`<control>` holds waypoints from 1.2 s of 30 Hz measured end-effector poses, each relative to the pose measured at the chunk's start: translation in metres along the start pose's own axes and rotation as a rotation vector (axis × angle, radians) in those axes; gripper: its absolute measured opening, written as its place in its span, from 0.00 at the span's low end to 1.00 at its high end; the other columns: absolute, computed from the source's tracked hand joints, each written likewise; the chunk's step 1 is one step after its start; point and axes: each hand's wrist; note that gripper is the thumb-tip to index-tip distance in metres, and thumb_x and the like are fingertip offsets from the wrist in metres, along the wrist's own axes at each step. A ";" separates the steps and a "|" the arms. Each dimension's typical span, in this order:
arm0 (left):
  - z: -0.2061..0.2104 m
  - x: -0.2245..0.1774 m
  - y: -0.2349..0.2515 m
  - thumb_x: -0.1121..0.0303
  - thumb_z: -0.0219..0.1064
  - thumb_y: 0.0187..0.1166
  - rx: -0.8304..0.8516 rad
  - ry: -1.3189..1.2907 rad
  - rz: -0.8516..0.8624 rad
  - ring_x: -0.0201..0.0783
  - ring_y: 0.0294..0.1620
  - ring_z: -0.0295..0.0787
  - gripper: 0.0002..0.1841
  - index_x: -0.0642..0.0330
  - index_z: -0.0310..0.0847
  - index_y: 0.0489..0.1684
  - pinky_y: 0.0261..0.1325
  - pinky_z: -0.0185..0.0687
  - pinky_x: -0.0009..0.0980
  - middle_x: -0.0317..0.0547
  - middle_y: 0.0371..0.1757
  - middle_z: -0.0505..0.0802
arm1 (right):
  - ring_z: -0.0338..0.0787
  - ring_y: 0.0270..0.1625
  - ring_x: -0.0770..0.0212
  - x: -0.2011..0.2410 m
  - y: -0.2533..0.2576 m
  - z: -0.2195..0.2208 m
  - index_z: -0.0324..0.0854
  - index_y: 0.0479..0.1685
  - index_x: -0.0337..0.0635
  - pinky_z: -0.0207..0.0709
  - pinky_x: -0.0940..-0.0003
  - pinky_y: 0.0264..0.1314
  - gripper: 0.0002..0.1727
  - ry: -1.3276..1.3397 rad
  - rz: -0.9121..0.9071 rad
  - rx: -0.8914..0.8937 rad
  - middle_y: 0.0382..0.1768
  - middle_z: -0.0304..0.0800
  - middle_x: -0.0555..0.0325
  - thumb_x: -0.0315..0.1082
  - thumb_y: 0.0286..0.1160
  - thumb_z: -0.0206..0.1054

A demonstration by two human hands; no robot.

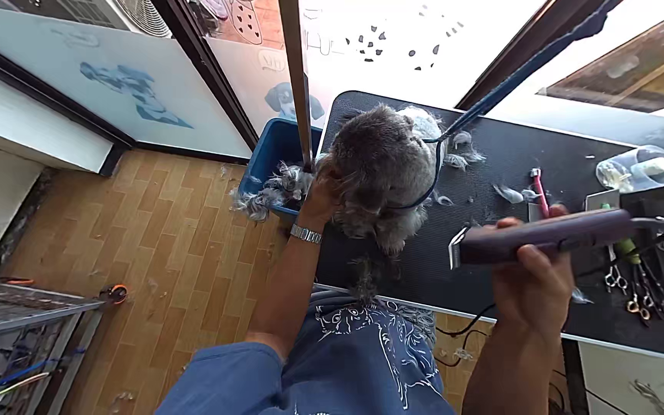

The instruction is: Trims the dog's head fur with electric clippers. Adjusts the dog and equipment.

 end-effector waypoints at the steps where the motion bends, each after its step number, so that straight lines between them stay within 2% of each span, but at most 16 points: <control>1: 0.005 -0.003 -0.004 0.67 0.45 0.91 -0.016 0.022 0.013 0.21 0.43 0.90 0.13 0.41 0.78 0.51 0.47 0.88 0.22 0.26 0.41 0.93 | 0.94 0.57 0.59 0.005 0.007 0.007 0.62 0.81 0.65 0.88 0.58 0.63 0.47 0.007 -0.047 0.026 0.56 0.93 0.62 0.43 0.57 0.85; 3: 0.009 -0.006 -0.008 0.64 0.41 0.93 -0.015 0.049 0.067 0.23 0.48 0.90 0.16 0.43 0.79 0.53 0.52 0.88 0.25 0.27 0.44 0.93 | 0.92 0.60 0.60 0.019 0.021 0.024 0.55 0.82 0.64 0.87 0.58 0.66 0.49 -0.104 -0.155 0.090 0.59 0.90 0.66 0.39 0.61 0.84; 5: 0.012 -0.006 -0.010 0.64 0.39 0.94 -0.037 0.076 0.114 0.25 0.52 0.89 0.17 0.45 0.77 0.56 0.58 0.87 0.27 0.29 0.48 0.92 | 0.92 0.62 0.58 0.032 0.032 0.048 0.45 0.85 0.54 0.88 0.57 0.67 0.53 -0.288 -0.274 0.159 0.62 0.87 0.63 0.31 0.62 0.82; 8: 0.019 -0.008 -0.011 0.64 0.39 0.94 -0.125 0.107 0.162 0.27 0.52 0.90 0.17 0.48 0.78 0.56 0.57 0.88 0.30 0.32 0.47 0.92 | 0.92 0.61 0.58 0.042 0.057 0.089 0.45 0.78 0.41 0.90 0.59 0.64 0.51 -0.357 -0.464 0.247 0.61 0.85 0.59 0.30 0.60 0.83; 11: 0.020 -0.009 -0.014 0.65 0.41 0.94 -0.133 0.144 0.191 0.27 0.50 0.90 0.15 0.49 0.77 0.56 0.55 0.89 0.29 0.32 0.46 0.92 | 0.89 0.64 0.58 0.045 0.084 0.124 0.35 0.83 0.24 0.91 0.61 0.62 0.57 -0.466 -0.581 0.366 0.65 0.80 0.47 0.31 0.63 0.81; 12: 0.020 -0.009 -0.015 0.66 0.41 0.94 -0.126 0.151 0.195 0.27 0.50 0.90 0.15 0.49 0.77 0.56 0.54 0.88 0.29 0.32 0.46 0.92 | 0.90 0.64 0.56 0.045 0.089 0.132 0.36 0.83 0.20 0.92 0.61 0.60 0.56 -0.507 -0.604 0.405 0.65 0.78 0.42 0.31 0.65 0.80; 14: 0.021 -0.011 -0.016 0.67 0.42 0.93 -0.137 0.163 0.200 0.26 0.48 0.90 0.14 0.50 0.77 0.55 0.53 0.89 0.27 0.32 0.45 0.92 | 0.90 0.63 0.57 0.043 0.097 0.146 0.43 0.80 0.19 0.92 0.63 0.58 0.50 -0.555 -0.638 0.471 0.62 0.81 0.40 0.32 0.68 0.78; 16: 0.022 -0.012 -0.016 0.67 0.42 0.93 -0.152 0.188 0.209 0.26 0.46 0.90 0.14 0.50 0.77 0.54 0.51 0.89 0.27 0.32 0.43 0.92 | 0.91 0.63 0.58 0.040 0.100 0.151 0.46 0.79 0.20 0.93 0.64 0.57 0.48 -0.558 -0.609 0.528 0.62 0.82 0.41 0.32 0.69 0.77; 21: 0.021 -0.013 -0.017 0.64 0.40 0.93 -0.141 0.215 0.238 0.26 0.48 0.89 0.17 0.49 0.78 0.52 0.53 0.88 0.29 0.32 0.43 0.92 | 0.90 0.65 0.56 0.035 0.089 0.148 0.41 0.83 0.22 0.93 0.63 0.58 0.52 -0.512 -0.524 0.600 0.65 0.80 0.41 0.32 0.68 0.78; 23: 0.021 -0.014 -0.021 0.65 0.42 0.93 -0.141 0.242 0.237 0.24 0.46 0.90 0.15 0.47 0.78 0.52 0.50 0.89 0.27 0.30 0.43 0.92 | 0.90 0.64 0.61 0.034 0.083 0.145 0.42 0.83 0.22 0.92 0.68 0.59 0.53 -0.528 -0.495 0.616 0.64 0.82 0.44 0.33 0.67 0.79; 26: 0.016 -0.016 -0.037 0.65 0.52 0.92 -0.071 0.401 0.230 0.17 0.50 0.86 0.12 0.43 0.76 0.66 0.52 0.84 0.18 0.23 0.52 0.89 | 0.91 0.63 0.59 0.037 0.082 0.141 0.43 0.81 0.22 0.93 0.65 0.57 0.51 -0.448 -0.484 0.582 0.62 0.82 0.45 0.31 0.66 0.79; 28: 0.015 -0.016 -0.040 0.64 0.52 0.92 -0.073 0.430 0.223 0.16 0.51 0.85 0.13 0.42 0.75 0.68 0.52 0.84 0.18 0.22 0.54 0.89 | 0.90 0.63 0.56 0.038 0.085 0.142 0.42 0.80 0.23 0.93 0.62 0.56 0.50 -0.391 -0.531 0.503 0.62 0.79 0.44 0.30 0.67 0.78; 30: 0.019 -0.014 -0.034 0.65 0.50 0.93 -0.108 0.393 0.233 0.19 0.51 0.87 0.13 0.45 0.76 0.66 0.53 0.86 0.21 0.25 0.52 0.90 | 0.91 0.62 0.54 0.037 0.087 0.145 0.43 0.79 0.22 0.94 0.60 0.55 0.49 -0.377 -0.577 0.442 0.62 0.79 0.42 0.29 0.66 0.79; 33: 0.025 -0.011 -0.020 0.67 0.46 0.92 -0.146 0.295 0.277 0.27 0.50 0.90 0.13 0.51 0.79 0.55 0.55 0.88 0.30 0.32 0.46 0.92 | 0.91 0.63 0.57 0.032 0.081 0.147 0.44 0.80 0.19 0.93 0.63 0.57 0.50 -0.428 -0.596 0.453 0.62 0.82 0.41 0.31 0.67 0.80; 36: 0.020 -0.013 -0.027 0.64 0.46 0.93 -0.098 0.350 0.287 0.23 0.48 0.88 0.14 0.48 0.80 0.55 0.52 0.87 0.25 0.29 0.45 0.92 | 0.91 0.60 0.63 0.029 0.070 0.149 0.44 0.81 0.18 0.93 0.69 0.56 0.52 -0.453 -0.554 0.508 0.60 0.83 0.43 0.33 0.66 0.80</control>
Point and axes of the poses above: each hand's wrist, its own y-axis towards the middle knuckle, its own z-axis out of the palm, x = y × z
